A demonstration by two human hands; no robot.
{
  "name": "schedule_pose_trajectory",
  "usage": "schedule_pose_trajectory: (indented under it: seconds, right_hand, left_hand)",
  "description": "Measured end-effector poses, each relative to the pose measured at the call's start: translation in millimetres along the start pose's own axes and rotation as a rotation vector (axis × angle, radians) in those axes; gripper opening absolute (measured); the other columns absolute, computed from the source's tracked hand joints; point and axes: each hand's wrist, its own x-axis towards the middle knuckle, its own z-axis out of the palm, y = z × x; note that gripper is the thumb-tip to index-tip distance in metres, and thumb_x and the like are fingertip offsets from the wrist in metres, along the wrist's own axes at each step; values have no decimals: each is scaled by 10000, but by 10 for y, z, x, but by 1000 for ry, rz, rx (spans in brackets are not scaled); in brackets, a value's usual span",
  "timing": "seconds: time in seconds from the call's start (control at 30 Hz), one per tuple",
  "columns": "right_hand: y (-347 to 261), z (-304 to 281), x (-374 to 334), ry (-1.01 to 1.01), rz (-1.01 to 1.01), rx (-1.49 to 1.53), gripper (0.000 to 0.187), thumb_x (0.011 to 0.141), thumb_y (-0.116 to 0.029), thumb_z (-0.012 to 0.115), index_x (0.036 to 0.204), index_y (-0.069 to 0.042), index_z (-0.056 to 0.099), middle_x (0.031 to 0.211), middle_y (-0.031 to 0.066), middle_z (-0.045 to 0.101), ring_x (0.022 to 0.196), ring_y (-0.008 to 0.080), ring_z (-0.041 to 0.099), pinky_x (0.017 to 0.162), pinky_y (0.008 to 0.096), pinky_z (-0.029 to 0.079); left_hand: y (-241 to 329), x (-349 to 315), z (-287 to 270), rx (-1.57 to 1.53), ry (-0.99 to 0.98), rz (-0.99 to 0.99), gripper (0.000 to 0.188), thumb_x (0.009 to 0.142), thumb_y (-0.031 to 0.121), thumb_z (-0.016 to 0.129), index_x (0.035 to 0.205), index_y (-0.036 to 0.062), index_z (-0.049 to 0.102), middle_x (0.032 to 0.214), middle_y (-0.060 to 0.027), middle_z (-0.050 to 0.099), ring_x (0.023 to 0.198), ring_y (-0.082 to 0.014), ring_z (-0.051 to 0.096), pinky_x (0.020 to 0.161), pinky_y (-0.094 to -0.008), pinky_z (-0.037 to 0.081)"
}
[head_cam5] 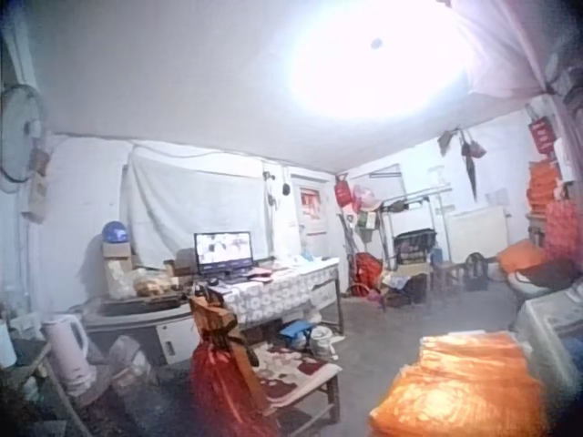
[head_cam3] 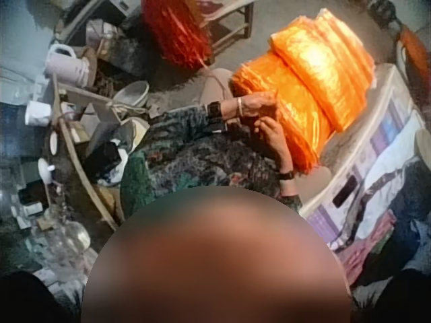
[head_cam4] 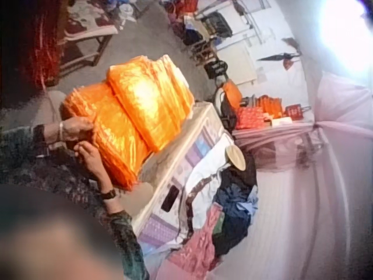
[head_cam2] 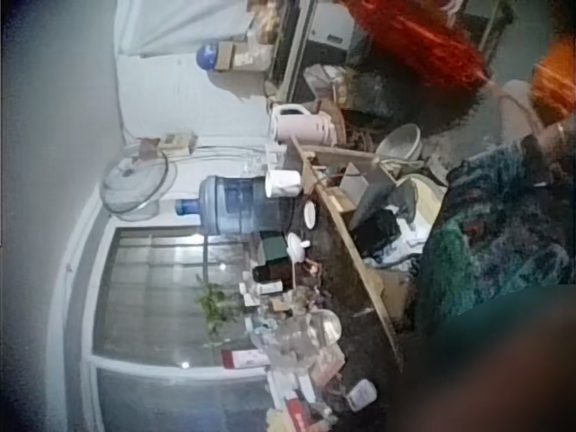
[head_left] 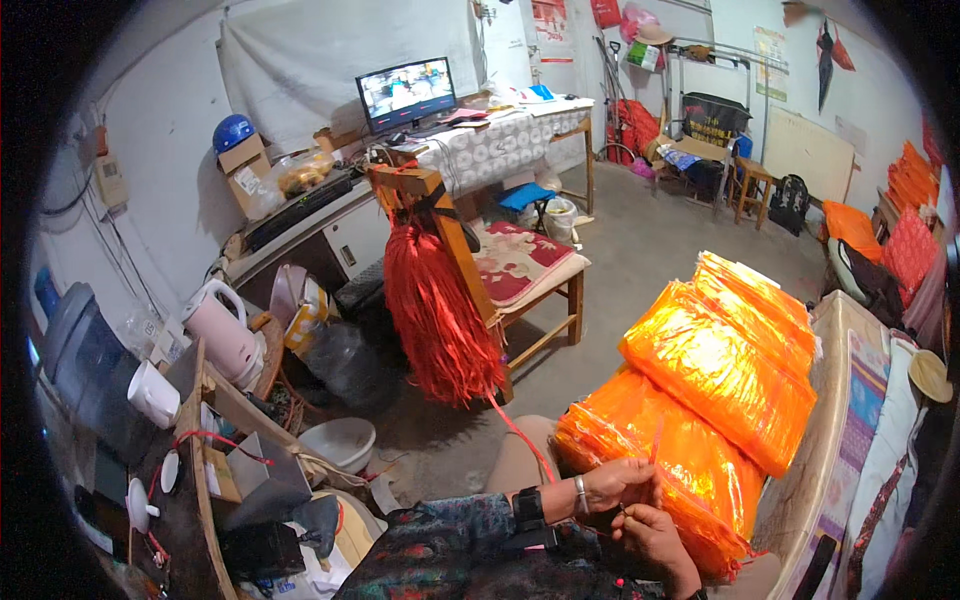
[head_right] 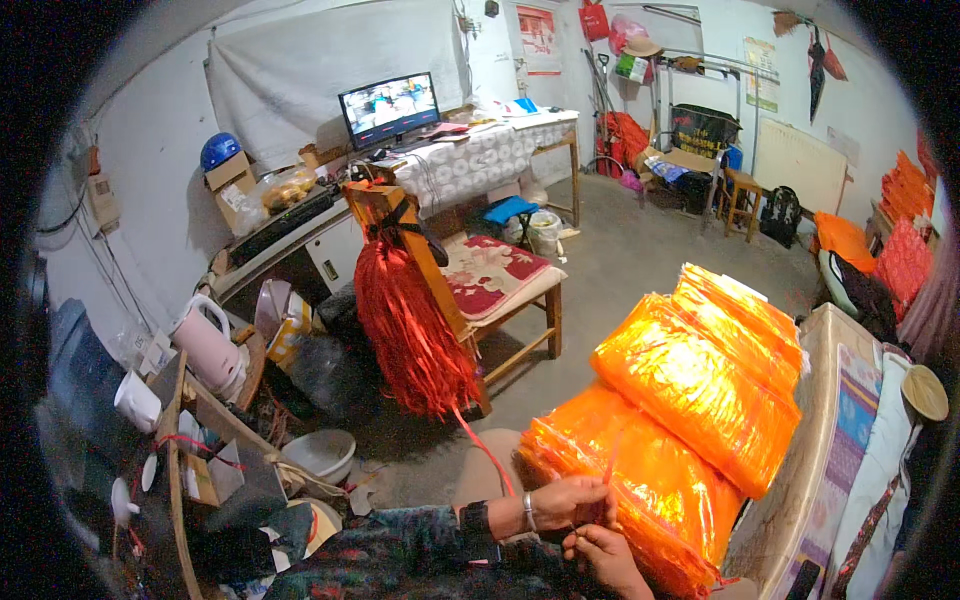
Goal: The recorder is tying bundles of orange plastic sheets with red plastic strips.
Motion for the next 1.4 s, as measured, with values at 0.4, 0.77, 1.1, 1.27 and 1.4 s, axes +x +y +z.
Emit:
schedule_pose_trajectory:
  seconds: [0.4,0.77,1.1,1.27,1.4]
  right_hand:
    - [542,-106,-78,-11,-554,-534,122,804,-5,467,842,-2,583,829,48,614,769,126,572,666,242,452]
    - [-136,-355,-96,574,-358,360,176,826,-137,492,910,1,561,607,-44,437,490,26,364,422,171,268]
    - [90,-393,-190,706,-583,76,180,775,-122,597,877,22,568,729,18,575,586,64,512,528,203,414]
    - [-11,-331,-205,705,-436,30,78,770,-49,571,807,17,553,644,18,552,600,71,529,551,210,434]
    - [-24,-309,-130,695,-452,-25,68,790,-48,537,752,8,530,645,14,539,617,69,522,558,201,428]
  left_hand:
    - [-13,123,230,466,487,227,177,881,198,407,792,65,484,474,35,389,340,-45,318,325,-189,251]
    - [-61,-32,471,582,383,-172,167,810,202,502,733,64,556,584,-15,538,489,-94,514,450,-207,407]
    - [-256,-8,430,470,272,-257,181,833,174,469,732,43,542,586,-22,534,489,-98,511,464,-207,421]
    - [-310,45,454,372,310,-173,89,838,118,484,826,40,524,631,-27,549,514,-92,522,466,-204,429]
    - [-242,115,480,460,339,-63,83,820,95,509,786,29,546,593,1,521,495,-63,479,428,-174,363]
